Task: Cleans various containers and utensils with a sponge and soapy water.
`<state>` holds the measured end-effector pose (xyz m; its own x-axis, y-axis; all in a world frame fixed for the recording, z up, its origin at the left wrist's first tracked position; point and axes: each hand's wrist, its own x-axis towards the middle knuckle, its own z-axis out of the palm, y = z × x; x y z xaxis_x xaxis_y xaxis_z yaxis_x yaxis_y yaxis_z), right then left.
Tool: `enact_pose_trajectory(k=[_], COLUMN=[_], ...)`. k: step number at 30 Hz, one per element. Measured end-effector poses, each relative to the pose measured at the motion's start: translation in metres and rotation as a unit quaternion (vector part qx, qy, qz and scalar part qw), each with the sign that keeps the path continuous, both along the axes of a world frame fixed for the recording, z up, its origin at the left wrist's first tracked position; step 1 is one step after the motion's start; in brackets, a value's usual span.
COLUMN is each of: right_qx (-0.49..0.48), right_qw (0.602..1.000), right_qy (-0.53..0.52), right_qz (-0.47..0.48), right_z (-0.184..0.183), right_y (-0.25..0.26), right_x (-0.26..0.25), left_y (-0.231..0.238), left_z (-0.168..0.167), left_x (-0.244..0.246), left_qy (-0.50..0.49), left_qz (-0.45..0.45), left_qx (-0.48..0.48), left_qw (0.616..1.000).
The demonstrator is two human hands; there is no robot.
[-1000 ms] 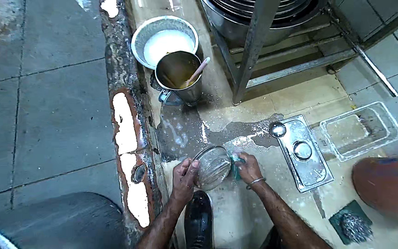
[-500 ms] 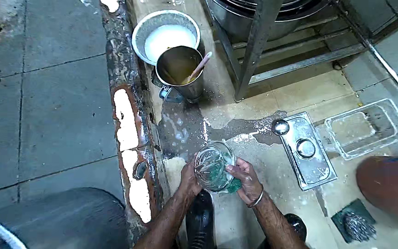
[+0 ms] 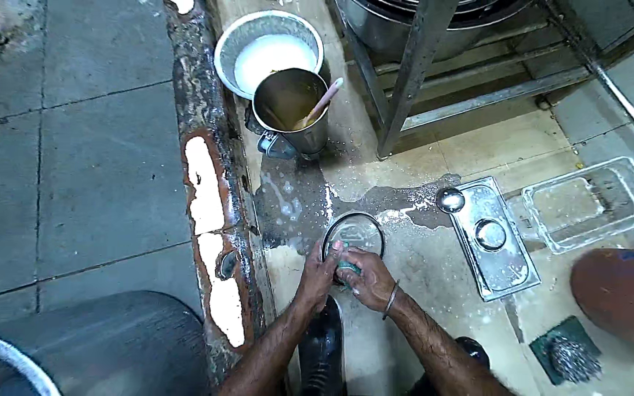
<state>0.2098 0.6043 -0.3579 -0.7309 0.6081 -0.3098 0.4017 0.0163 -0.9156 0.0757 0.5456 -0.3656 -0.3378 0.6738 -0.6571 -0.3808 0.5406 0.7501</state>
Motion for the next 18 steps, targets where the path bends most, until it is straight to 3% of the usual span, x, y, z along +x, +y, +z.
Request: enact_pose_trajectory(k=[2, 5, 7, 9, 12, 15, 18], right_qx=[0.051, 0.179, 0.349, 0.488, 0.575, 0.580, 0.434], right_qw=[0.981, 0.891, 0.847, 0.802, 0.751, 0.766, 0.844], right_qy=[-0.098, -0.263, -0.221, -0.104, 0.006, -0.046, -0.203], right_qz=[0.161, 0.324, 0.334, 0.330, 0.324, 0.273, 0.241], right_z=[0.008, 0.014, -0.007, -0.022, -0.018, -0.016, -0.005], right_y=[0.008, 0.021, 0.030, 0.053, 0.075, 0.060, 0.029], right_x=[0.001, 0.003, 0.021, 0.034, 0.032, 0.033, 0.028], left_y=[-0.006, -0.004, 0.002, 0.012, 0.017, 0.013, 0.007], left_z=[-0.006, 0.002, 0.011, 0.013, 0.009, 0.008, 0.003], left_x=[-0.010, -0.014, -0.015, -0.018, -0.025, -0.024, -0.013], left_qy=[0.078, 0.097, 0.044, 0.003, -0.054, -0.015, 0.111], left_qz=[-0.019, -0.073, -0.131, -0.166, -0.188, -0.167, -0.112], left_qx=[0.007, -0.035, -0.097, -0.129, -0.105, -0.054, -0.012], left_qw=[0.997, 0.992, 0.986, 0.978, 0.975, 0.984, 0.987])
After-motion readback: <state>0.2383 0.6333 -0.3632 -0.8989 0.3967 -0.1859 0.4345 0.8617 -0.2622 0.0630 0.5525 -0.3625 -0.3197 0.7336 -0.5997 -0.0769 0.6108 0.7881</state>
